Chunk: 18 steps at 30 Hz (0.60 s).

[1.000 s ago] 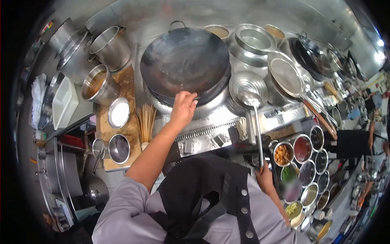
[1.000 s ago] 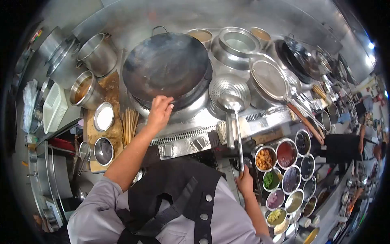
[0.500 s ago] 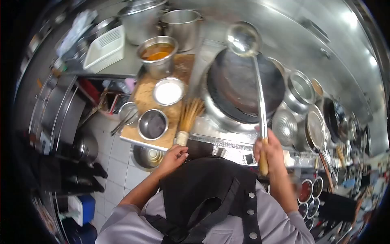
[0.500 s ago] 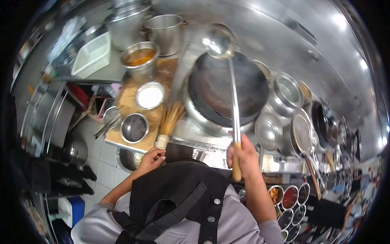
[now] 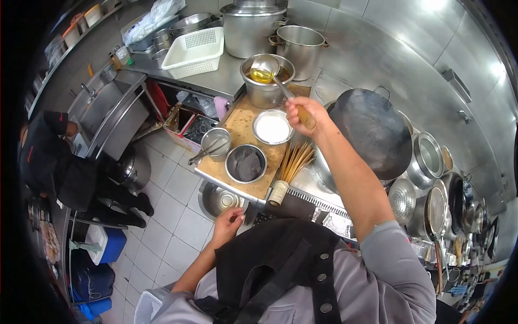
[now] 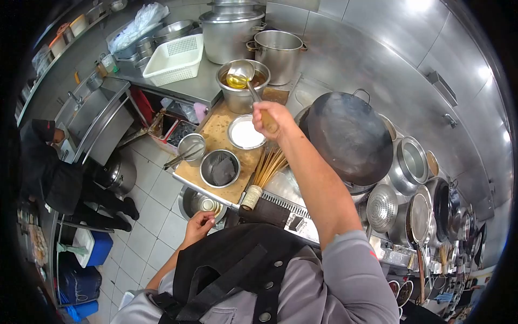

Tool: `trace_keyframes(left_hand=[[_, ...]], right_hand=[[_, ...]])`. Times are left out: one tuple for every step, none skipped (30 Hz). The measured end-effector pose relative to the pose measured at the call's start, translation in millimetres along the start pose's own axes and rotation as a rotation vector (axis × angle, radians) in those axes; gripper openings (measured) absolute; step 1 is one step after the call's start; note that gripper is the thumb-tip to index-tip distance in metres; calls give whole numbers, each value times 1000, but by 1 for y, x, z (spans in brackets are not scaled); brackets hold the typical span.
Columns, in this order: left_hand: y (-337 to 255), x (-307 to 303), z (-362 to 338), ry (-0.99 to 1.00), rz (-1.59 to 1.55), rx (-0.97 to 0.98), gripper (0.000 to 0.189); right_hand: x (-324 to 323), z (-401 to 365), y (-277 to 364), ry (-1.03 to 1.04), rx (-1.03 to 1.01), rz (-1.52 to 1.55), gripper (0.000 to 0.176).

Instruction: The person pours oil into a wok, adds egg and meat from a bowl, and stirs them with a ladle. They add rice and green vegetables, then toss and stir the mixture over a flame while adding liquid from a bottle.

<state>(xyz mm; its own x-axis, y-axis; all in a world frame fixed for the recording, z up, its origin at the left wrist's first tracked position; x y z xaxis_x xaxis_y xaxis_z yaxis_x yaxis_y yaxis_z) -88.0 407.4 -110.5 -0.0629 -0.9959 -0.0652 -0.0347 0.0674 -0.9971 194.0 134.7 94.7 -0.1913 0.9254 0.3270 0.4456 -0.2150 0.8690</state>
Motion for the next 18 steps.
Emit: trace_keyframes(left_hand=[[4,-1,-3,-18,-11,-30,26],[7,-2,-3,-32,-22,-59,27],[7,1,-2,-21,-20,-54,27],[8,6,-1,-3,-58,-92,27],[10,11,1,20,-96,-132,28],[4,19,6,43,-91,-131,28],[-2,27,11,69,-74,-108,27],[-7,36,17,96,-58,-85,27],[-10,46,23,125,-55,-87,27],[-12,55,29,141,-20,-57,27],[-14,66,35,158,14,-27,27],[-19,79,40,189,13,-29,27],[-27,91,44,230,48,-14,27],[-33,104,49,268,83,3,27],[-33,117,54,322,85,-4,27],[-39,132,60,344,87,-7,27],[-48,151,66,413,89,96,27],[-60,171,73,478,89,199,27]], right_hand=[[1,3,-1,145,82,401,20],[-1,3,1,291,160,802,20],[-1,-3,3,317,94,872,26],[-5,-11,4,310,80,877,26],[-10,-21,8,392,45,972,30],[-18,-33,12,472,4,1066,34],[-27,-47,14,570,-43,1107,45],[-41,-61,15,554,-67,1113,45],[-52,-83,19,633,-102,1117,47],[-63,-106,22,710,-138,1118,50],[-75,-130,22,728,-176,1116,51],[-88,-156,22,703,-234,1103,50],[-100,-182,22,631,-279,1057,47],[-114,-206,20,560,-320,1011,44],[-130,-228,15,541,-337,1017,44],[-147,-247,7,359,-374,873,39],[-160,-263,-1,181,-400,726,33],[-160,-279,-8,168,-407,730,33]])
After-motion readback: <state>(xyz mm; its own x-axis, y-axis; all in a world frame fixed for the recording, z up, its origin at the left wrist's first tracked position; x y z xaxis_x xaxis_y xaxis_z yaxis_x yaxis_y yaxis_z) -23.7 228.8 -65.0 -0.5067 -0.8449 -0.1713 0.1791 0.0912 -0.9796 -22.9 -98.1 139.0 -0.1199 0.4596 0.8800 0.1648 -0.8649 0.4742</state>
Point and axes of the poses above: each hand's wrist, its own z-axis towards the middle knuckle, its own x-axis out of the palm, y = z × x, the point moved 3 cm from there along z, towards the middle knuckle, and after that the axes turned 3 degrees about -z, right-handed, at the moved point
